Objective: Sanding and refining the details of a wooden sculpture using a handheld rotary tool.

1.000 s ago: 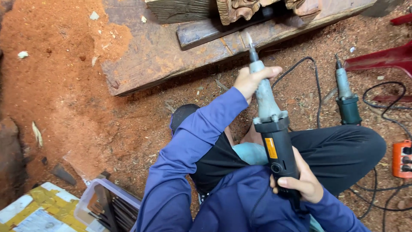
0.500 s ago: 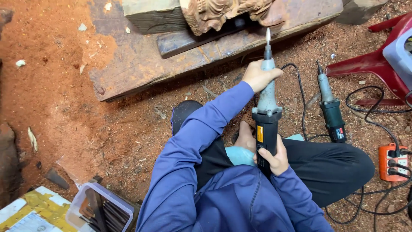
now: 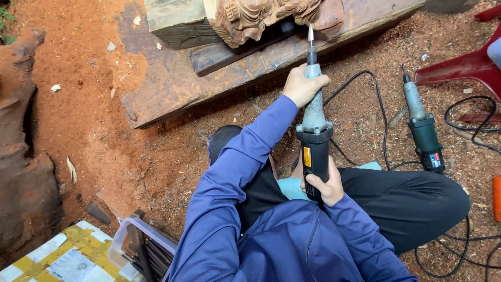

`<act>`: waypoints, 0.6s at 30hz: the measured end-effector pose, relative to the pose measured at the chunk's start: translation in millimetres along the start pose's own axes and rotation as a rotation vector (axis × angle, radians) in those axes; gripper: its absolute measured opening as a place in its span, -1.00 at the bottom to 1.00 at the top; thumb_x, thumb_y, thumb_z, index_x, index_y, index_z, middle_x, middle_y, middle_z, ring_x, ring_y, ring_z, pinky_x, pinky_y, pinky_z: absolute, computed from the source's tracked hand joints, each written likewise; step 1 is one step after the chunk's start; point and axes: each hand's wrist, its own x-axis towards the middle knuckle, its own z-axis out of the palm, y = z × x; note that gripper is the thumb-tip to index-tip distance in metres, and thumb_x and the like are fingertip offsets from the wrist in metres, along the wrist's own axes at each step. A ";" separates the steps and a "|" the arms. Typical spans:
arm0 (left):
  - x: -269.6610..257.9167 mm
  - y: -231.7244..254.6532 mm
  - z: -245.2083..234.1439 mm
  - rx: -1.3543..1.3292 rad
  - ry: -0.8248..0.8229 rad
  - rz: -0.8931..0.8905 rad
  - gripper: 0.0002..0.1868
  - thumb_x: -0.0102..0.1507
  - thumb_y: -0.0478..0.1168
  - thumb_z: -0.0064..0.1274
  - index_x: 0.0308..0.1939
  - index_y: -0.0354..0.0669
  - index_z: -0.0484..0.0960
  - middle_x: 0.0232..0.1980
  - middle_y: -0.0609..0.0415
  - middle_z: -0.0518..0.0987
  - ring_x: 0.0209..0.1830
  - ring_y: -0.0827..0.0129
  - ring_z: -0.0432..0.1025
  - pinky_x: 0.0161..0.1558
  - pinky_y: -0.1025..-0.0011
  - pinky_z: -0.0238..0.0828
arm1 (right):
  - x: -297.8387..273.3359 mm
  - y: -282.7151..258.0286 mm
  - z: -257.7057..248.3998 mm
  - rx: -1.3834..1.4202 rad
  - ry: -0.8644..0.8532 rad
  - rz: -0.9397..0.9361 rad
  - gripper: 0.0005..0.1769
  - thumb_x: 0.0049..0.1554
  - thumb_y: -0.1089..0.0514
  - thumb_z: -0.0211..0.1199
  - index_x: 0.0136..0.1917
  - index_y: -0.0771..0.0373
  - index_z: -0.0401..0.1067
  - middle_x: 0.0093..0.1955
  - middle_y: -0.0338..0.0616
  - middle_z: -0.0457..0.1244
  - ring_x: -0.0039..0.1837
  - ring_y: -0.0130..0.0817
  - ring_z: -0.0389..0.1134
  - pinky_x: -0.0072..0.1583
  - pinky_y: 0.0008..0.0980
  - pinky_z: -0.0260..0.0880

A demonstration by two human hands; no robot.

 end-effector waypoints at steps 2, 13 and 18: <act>0.2 -0.9 -0.4 -0.001 0.002 0.001 -0.72 -0.12 -0.05 0.32 -0.52 -0.11 0.60 -0.51 0.04 0.53 -0.31 0.15 0.54 -0.03 0.22 0.45 | 0.5 2.7 -0.6 0.022 -0.002 0.003 -0.50 0.12 0.10 0.33 0.23 0.28 0.22 -0.50 0.19 0.36 -0.47 -0.15 0.49 -0.43 -0.25 0.55; 7.7 -10.9 10.5 0.017 -0.009 -0.028 -0.69 -0.13 -0.07 0.31 -0.46 -0.14 0.61 -0.46 0.02 0.51 -0.27 0.12 0.54 0.01 0.22 0.43 | 1.4 -2.2 -0.1 0.062 0.004 0.022 -0.56 0.13 0.10 0.32 0.19 0.25 0.22 -0.50 0.18 0.36 -0.46 -0.17 0.49 -0.42 -0.27 0.54; 6.6 -8.1 15.9 0.033 -0.021 -0.030 -0.71 -0.12 -0.07 0.30 -0.46 -0.12 0.61 -0.45 0.01 0.53 -0.25 0.11 0.54 0.04 0.21 0.42 | 1.1 1.4 -8.3 0.065 0.017 0.032 -0.55 0.13 0.08 0.33 0.17 0.24 0.22 -0.49 0.18 0.36 -0.46 -0.18 0.49 -0.41 -0.26 0.54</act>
